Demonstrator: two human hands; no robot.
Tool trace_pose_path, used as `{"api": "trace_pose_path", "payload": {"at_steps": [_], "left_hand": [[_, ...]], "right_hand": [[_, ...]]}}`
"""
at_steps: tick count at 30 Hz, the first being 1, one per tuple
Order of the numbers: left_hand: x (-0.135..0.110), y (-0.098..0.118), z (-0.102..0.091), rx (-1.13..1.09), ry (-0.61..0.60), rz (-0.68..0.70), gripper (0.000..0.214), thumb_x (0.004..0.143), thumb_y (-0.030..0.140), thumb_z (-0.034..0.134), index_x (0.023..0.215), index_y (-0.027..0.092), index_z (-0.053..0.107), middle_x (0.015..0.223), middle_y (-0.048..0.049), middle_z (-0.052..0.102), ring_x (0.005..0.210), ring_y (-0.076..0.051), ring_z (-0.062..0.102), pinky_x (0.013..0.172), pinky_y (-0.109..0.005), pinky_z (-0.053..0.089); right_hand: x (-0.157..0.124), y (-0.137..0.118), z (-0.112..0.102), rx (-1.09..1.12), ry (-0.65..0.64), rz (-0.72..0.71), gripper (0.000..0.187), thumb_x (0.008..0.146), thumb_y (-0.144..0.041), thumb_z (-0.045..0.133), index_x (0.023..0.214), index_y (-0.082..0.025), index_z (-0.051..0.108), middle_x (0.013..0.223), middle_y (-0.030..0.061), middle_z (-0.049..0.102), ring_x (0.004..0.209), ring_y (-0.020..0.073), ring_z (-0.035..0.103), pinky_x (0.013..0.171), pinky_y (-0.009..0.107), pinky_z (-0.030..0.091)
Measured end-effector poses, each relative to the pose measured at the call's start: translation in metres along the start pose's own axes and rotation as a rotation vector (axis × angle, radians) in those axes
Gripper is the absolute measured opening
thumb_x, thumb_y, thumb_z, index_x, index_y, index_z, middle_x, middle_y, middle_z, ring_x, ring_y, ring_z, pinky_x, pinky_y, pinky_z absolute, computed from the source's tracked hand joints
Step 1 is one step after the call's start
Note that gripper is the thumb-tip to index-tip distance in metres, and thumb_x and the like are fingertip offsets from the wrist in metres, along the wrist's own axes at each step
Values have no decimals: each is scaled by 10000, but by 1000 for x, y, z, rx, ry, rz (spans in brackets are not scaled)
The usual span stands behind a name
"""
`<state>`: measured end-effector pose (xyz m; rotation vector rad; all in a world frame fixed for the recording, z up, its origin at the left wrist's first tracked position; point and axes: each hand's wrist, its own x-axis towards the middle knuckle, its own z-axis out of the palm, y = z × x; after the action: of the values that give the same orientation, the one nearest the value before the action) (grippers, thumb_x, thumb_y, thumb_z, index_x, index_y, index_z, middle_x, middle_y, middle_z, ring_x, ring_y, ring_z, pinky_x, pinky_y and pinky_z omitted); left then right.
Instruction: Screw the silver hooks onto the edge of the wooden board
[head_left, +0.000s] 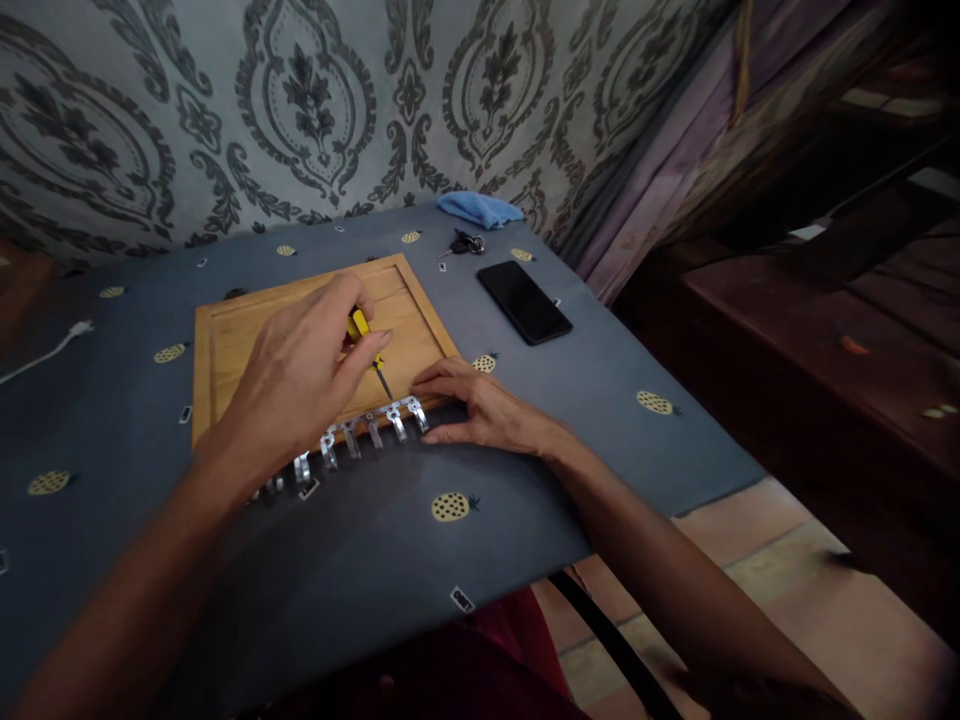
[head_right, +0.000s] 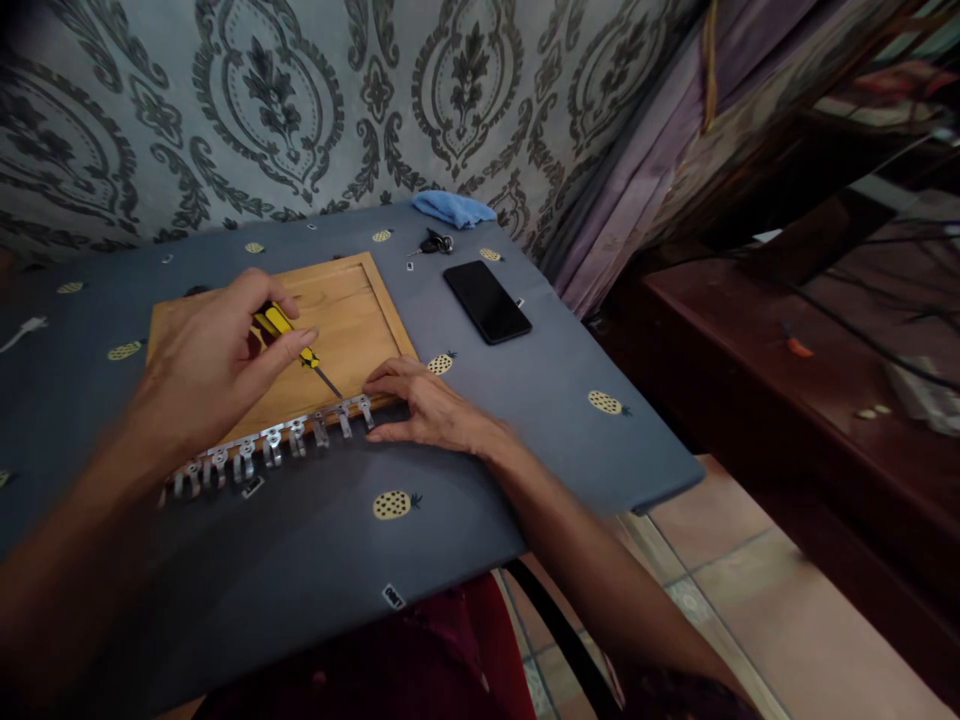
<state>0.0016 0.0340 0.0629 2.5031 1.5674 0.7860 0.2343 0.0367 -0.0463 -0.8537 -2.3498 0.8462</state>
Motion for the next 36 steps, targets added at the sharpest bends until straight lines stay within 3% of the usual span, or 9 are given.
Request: {"api": "trace_pose_path", "payload": {"at_steps": [16, 20, 23, 28, 33, 36], "left_hand": [[-28, -18, -26, -5, 71, -172, 138, 898, 364, 627, 931, 260, 542, 728, 32, 590, 603, -161, 520, 641, -318, 370], [-38, -30, -38, 25, 83, -269, 163, 890, 397, 630, 950, 266, 552, 719, 32, 587, 649, -177, 536, 662, -315, 379], [-43, -38, -45, 22, 80, -317, 159, 900, 408, 621, 963, 277, 558, 740, 30, 598, 684, -189, 531, 684, -321, 382], [-53, -48, -55, 25, 107, -362, 148, 891, 403, 618, 959, 284, 560, 784, 20, 600, 705, -202, 532, 697, -333, 386], [-66, -59, -67, 52, 127, -440, 152, 885, 427, 596, 946, 297, 546, 796, 16, 600, 699, -220, 547, 716, -350, 387], [-76, -68, -71, 61, 179, -504, 157, 866, 467, 572, 886, 319, 526, 773, 14, 589, 671, -245, 530, 690, -367, 354]], "right_hand": [[0, 5, 3, 11, 26, -16, 432, 878, -448, 780, 1224, -209, 682, 1205, 111, 666, 1178, 274, 617, 1035, 497, 507], [-2, 2, -1, 36, 28, -3, 547, 860, -529, 773, 1295, -216, 664, 1271, 123, 660, 1225, 286, 610, 1072, 512, 490], [-5, -1, -6, 48, 122, 66, 582, 871, -568, 744, 1331, -224, 654, 1324, 125, 658, 1244, 296, 615, 1068, 507, 500], [-20, -8, -9, -37, 341, 168, 339, 964, -500, 644, 1141, -227, 738, 1187, 114, 732, 1122, 286, 684, 984, 493, 547], [-58, -31, 7, -159, 470, 251, 209, 1001, -395, 592, 938, -244, 723, 1034, 86, 766, 1000, 264, 721, 903, 475, 588], [-81, -45, 23, -170, 448, 290, 207, 1007, -379, 571, 921, -249, 707, 972, 80, 773, 923, 255, 740, 819, 448, 620]]}}
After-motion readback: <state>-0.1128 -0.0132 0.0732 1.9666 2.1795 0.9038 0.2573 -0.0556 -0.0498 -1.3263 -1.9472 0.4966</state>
